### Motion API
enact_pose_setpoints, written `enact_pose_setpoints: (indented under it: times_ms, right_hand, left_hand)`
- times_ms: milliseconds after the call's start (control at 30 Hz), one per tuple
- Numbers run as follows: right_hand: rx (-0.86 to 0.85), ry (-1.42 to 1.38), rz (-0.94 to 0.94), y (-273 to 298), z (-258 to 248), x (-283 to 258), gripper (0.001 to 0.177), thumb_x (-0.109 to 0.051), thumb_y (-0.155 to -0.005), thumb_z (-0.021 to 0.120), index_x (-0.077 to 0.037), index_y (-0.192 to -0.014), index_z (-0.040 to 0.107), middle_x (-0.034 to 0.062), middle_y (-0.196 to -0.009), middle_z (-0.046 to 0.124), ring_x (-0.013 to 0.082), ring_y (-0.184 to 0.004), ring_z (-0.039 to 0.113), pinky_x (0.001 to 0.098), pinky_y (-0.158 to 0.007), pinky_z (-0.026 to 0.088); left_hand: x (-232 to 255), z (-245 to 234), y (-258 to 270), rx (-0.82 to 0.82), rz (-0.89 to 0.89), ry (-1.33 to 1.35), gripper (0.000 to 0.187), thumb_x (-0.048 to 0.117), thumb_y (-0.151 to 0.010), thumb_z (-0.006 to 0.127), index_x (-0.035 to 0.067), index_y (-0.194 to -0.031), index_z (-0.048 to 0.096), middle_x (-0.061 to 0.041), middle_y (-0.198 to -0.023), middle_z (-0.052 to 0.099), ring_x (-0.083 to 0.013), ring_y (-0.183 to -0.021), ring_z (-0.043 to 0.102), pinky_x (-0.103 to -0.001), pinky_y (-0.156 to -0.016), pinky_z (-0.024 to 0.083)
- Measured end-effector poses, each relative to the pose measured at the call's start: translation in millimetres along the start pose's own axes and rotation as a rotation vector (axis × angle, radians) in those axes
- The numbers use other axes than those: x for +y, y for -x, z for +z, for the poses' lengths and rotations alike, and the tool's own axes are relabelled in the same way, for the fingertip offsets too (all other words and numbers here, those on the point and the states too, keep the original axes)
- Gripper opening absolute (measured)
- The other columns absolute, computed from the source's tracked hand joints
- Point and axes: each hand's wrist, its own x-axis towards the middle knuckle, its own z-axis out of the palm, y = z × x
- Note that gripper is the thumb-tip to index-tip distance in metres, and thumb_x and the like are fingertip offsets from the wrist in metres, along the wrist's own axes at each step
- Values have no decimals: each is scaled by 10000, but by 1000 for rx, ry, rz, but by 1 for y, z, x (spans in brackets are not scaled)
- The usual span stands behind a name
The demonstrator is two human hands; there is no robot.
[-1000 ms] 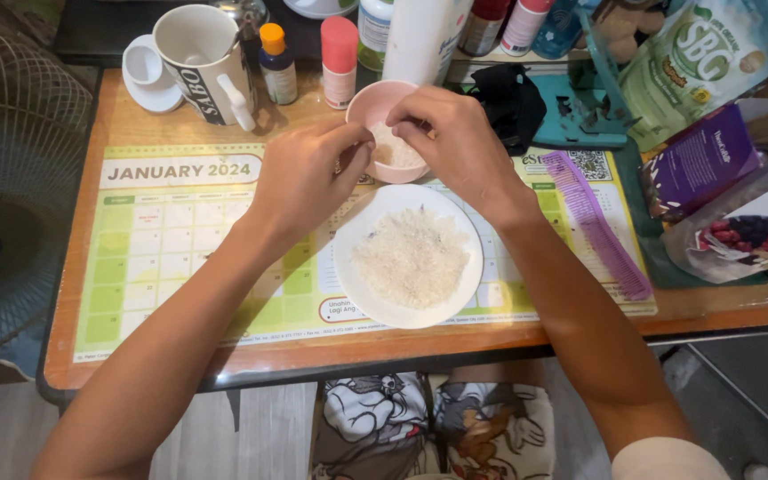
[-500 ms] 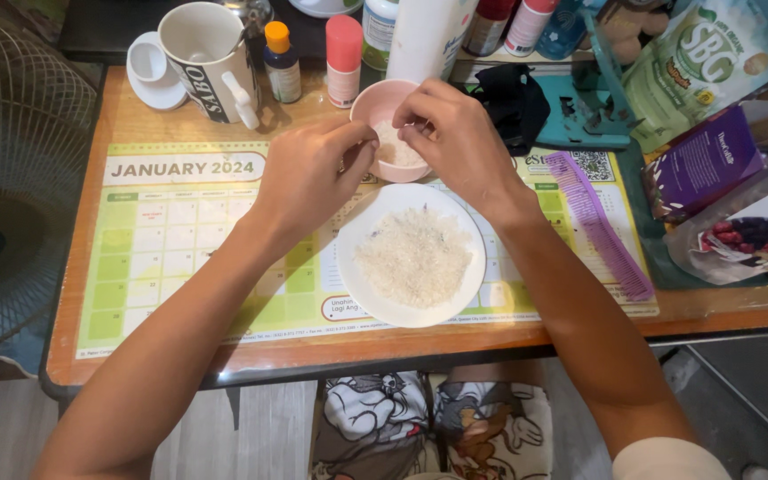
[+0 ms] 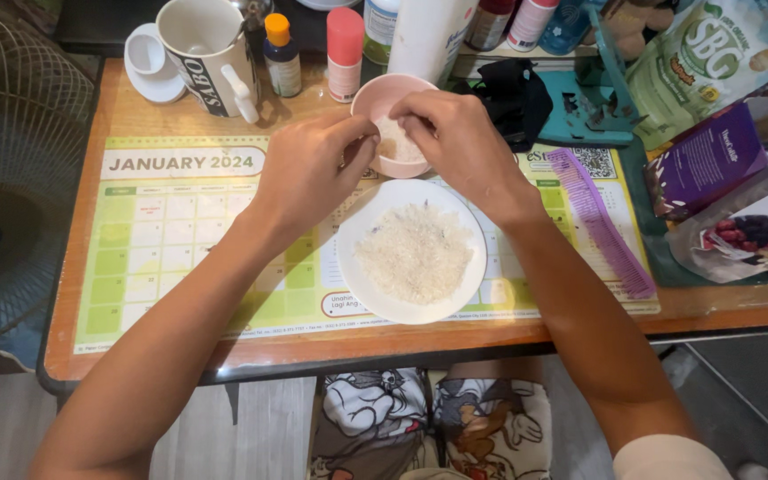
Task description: The person repeatedly picks up small amounts of rice from a white plate and transfers them into a pink bowl using both hands. The action is continuous and repetitive throughout the clip.
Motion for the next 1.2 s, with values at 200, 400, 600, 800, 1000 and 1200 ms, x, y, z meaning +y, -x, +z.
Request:
enact_pose_setpoints:
  times_ms: [200,400,600,800,1000,1200]
  right_hand:
    - [9,-79,-18,3,-5,3,177,83,-962,626,43,-1121,694,158,-1027,745,246,-947,776,328,-805,588]
    - [20,-43,-81,3,0,6,152,87,-944,661,32,-1080,699,149,-1041,704,247,-940,724,333,-799,568]
    - [39,-27,-74,3,-4,-1,112,32,-928,729,21,-1038,706,136,-999,648,207,-858,692,327,-766,560]
    - [-99,-106,-28,11,-26,-14,104,-23,-988,748,-13,-1092,744,77,-1018,746,155,-871,711,313,-762,578]
    - [-702,-118,-11,38,-14,-45,294,-101,-926,656,-123,-1213,718,66,-1315,714,197,-1073,727,305,-864,613]
    - [-647,-48,-242,47,-1,-56,385,-172,-847,747,-131,-1229,727,136,-1430,599,341,-1296,575,431,-1065,463]
  left_hand:
    - [-1,0,1,-2,-4,-2,68,109,-942,705,47,-969,713,-127,-918,717,-342,-821,701,-438,-701,533]
    - [-1,2,1,-4,0,-2,50,98,-952,700,51,-968,705,-117,-910,726,-335,-806,703,-435,-683,532]
    - [0,1,1,-1,4,-1,48,98,-955,703,50,-962,702,-114,-907,725,-332,-799,701,-434,-676,530]
    - [-8,2,4,24,59,20,66,99,-969,710,37,-968,690,-140,-905,699,-366,-848,691,-445,-734,532]
    - [-10,4,4,-4,14,12,85,115,-971,713,32,-990,715,-144,-892,707,-367,-815,690,-461,-713,523]
    - [-9,4,4,2,16,2,77,112,-977,709,35,-981,710,-143,-902,715,-366,-813,687,-464,-710,522]
